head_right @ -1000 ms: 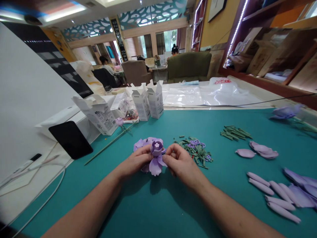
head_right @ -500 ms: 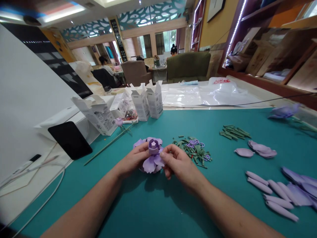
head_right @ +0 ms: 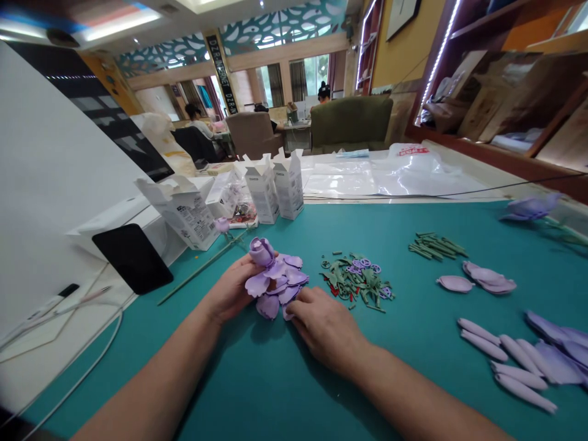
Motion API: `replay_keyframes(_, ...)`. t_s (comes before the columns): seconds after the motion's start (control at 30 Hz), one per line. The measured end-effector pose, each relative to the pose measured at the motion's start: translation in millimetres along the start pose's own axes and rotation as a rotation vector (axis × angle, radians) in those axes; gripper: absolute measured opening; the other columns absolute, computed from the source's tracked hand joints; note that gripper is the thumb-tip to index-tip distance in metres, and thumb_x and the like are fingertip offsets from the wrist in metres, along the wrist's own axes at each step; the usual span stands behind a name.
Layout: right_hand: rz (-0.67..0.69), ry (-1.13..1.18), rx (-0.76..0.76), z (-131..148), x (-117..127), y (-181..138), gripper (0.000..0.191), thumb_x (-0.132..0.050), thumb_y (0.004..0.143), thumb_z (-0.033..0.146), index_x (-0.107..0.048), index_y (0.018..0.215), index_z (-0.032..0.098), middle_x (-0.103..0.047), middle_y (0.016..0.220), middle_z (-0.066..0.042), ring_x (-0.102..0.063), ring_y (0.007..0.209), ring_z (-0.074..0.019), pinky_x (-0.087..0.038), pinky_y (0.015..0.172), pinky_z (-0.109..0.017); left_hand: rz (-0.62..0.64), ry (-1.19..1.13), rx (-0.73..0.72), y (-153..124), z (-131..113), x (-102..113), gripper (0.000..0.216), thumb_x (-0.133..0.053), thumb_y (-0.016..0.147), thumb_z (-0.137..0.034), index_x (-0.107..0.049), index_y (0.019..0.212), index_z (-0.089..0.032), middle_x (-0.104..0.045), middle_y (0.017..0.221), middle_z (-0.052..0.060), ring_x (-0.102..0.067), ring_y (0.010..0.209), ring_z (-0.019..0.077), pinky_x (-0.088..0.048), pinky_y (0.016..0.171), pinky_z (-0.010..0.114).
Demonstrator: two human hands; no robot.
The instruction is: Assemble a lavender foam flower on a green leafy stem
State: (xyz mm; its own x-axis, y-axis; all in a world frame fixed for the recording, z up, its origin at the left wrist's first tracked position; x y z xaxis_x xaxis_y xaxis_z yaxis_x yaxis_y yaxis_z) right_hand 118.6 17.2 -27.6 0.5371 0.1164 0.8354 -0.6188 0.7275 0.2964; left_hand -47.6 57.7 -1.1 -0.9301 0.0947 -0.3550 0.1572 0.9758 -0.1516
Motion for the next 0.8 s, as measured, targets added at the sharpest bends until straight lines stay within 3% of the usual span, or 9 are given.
replay_keyframes(0.2,0.065,-0.285,0.096,2,-4,0,0.016,-0.055,0.088,0.012,-0.068,0.094,0.020,-0.065,0.096,-0.009,-0.055,0.081,-0.0234,-0.042,0.062,-0.032,0.018,0.001,0.007,-1,1,-1,0.030,-0.075,0.060,-0.024,-0.066,0.087,-0.015,-0.063,0.070,0.001,-0.057,0.058,0.0125,-0.044,0.057,0.024)
replay_keyframes(0.37,0.111,-0.293,0.075,1,-2,0,0.008,-0.060,0.083,0.011,-0.064,0.088,0.016,-0.065,0.101,-0.011,-0.057,0.085,-0.0238,-0.045,0.069,-0.035,0.023,0.006,0.017,0,1,-2,0.030,-0.076,0.059,-0.024,-0.066,0.086,-0.015,-0.064,0.070,0.001,-0.057,0.059,0.0125,-0.044,0.058,0.024)
replay_keyframes(0.8,0.121,-0.386,0.002,-8,4,0,0.018,-0.045,0.089,0.009,-0.062,0.088,0.015,-0.062,0.079,-0.009,-0.055,0.069,-0.0200,-0.032,0.056,-0.030,0.054,0.013,0.014,0,3,-2,0.034,-0.077,0.058,-0.025,-0.069,0.089,-0.014,-0.067,0.075,0.003,-0.058,0.064,0.0131,-0.044,0.061,0.024)
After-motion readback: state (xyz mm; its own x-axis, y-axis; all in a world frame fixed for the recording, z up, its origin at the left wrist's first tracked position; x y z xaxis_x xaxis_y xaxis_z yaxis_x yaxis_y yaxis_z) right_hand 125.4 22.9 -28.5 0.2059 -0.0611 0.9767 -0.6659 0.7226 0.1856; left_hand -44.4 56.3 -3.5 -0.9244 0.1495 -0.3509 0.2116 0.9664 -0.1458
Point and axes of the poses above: each hand's wrist, its own y-axis towards the middle knuckle, its own x-axis out of the back of the hand, z = x × y, the point moved 3 cm from there along y, towards the middle knuckle
